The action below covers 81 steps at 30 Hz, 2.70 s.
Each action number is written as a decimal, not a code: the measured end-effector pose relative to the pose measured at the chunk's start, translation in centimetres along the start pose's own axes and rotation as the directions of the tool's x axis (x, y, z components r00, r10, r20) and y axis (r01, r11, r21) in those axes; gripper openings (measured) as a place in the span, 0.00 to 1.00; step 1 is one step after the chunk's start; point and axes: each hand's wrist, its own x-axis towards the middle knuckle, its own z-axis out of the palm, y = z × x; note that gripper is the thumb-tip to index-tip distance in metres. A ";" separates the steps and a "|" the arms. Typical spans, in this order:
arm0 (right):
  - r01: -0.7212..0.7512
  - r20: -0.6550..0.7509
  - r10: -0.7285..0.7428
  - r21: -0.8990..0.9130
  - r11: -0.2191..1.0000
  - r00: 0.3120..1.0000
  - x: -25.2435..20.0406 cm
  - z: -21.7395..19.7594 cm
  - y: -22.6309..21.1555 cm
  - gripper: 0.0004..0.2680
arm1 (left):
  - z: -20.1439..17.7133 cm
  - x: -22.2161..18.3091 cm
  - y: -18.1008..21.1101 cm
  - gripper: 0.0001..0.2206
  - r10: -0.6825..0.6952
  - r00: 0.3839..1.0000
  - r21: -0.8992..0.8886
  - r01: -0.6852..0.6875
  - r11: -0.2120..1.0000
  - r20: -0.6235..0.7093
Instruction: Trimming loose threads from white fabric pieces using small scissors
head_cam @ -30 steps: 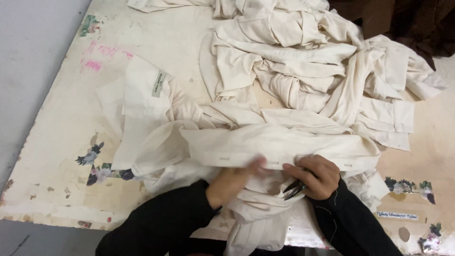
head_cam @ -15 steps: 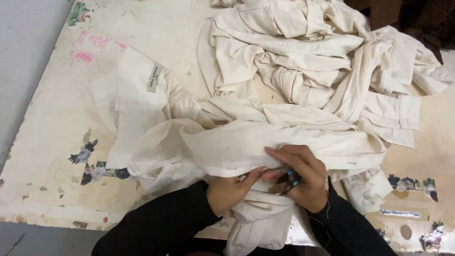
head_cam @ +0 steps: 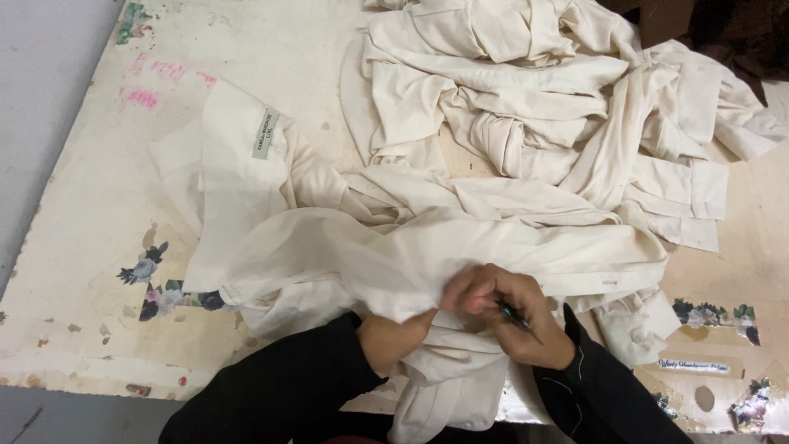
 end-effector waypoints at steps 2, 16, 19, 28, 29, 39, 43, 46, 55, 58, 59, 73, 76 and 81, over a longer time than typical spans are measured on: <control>0.010 -0.045 -0.019 -0.190 0.982 0.999 -0.1 -1.6 0.9 0.05 | 0.2 -0.4 -1.2 0.09 -0.045 0.999 0.056 0.045 0.997 0.011; -0.314 -0.425 -0.396 -0.895 0.316 0.814 -3.5 -13.5 2.1 0.11 | -5.6 2.3 7.6 0.13 -0.077 0.991 -0.282 0.044 0.958 -0.108; -0.286 -0.525 -0.407 -0.807 0.516 0.747 -1.9 -8.6 -0.3 0.09 | -5.2 2.2 6.8 0.13 -0.074 0.993 -0.327 0.040 0.944 -0.093; -0.026 -0.297 -0.166 -0.550 0.835 0.940 0.3 -0.8 -0.3 0.09 | -1.6 0.9 3.9 0.12 -0.074 0.997 -0.329 0.058 0.943 -0.035; -0.034 -0.274 -0.163 -0.596 0.803 0.948 0.5 -0.7 -0.7 0.07 | -1.8 1.0 4.1 0.13 -0.104 0.994 -0.336 0.082 0.938 -0.046; -0.089 -0.237 -0.027 -0.467 0.880 0.971 -0.9 -1.7 0.7 0.10 | -1.7 0.9 6.6 0.07 -0.217 0.966 -0.323 0.163 0.932 -0.140; -0.114 -0.264 0.064 -0.177 0.978 0.962 -1.5 -2.3 1.7 0.07 | -1.3 0.6 5.2 0.08 -0.281 0.952 -0.374 0.219 0.901 -0.121; -0.053 -0.454 0.150 0.219 0.974 0.879 -1.7 -3.2 1.4 0.14 | -1.4 0.9 4.7 0.07 -0.562 0.826 -0.526 0.458 0.717 -0.048; -0.208 -0.300 0.132 -0.240 0.948 0.945 -2.5 -5.2 2.3 0.08 | -2.0 0.6 3.1 0.11 -0.336 0.939 -0.444 0.273 0.853 -0.068; -0.378 -0.498 -0.027 -0.692 0.615 0.867 -4.0 -9.4 3.3 0.08 | -2.7 1.0 3.3 0.07 -0.167 0.961 -0.481 0.041 0.876 -0.221; -0.387 -0.552 -0.119 -0.706 0.593 0.825 -4.2 -10.6 2.9 0.05 | -3.2 1.4 3.9 0.09 -0.143 0.964 -0.517 0.007 0.856 -0.224; -0.170 -0.363 -0.007 -0.454 0.875 0.932 -0.7 -3.4 0.8 0.02 | 2.3 1.7 -5.1 0.10 -0.068 0.994 -0.728 -0.020 0.686 -0.091; -0.144 -0.340 0.007 -0.380 0.914 0.940 -0.1 -2.9 -0.5 0.01 | -1.1 2.1 6.8 0.08 -0.085 0.996 -0.538 0.052 0.841 -0.037; -0.103 -0.499 -0.344 -0.670 0.735 0.795 0.6 -3.4 -2.2 0.05 | -1.4 2.8 6.5 0.08 0.069 0.996 -0.573 -0.091 0.814 -0.061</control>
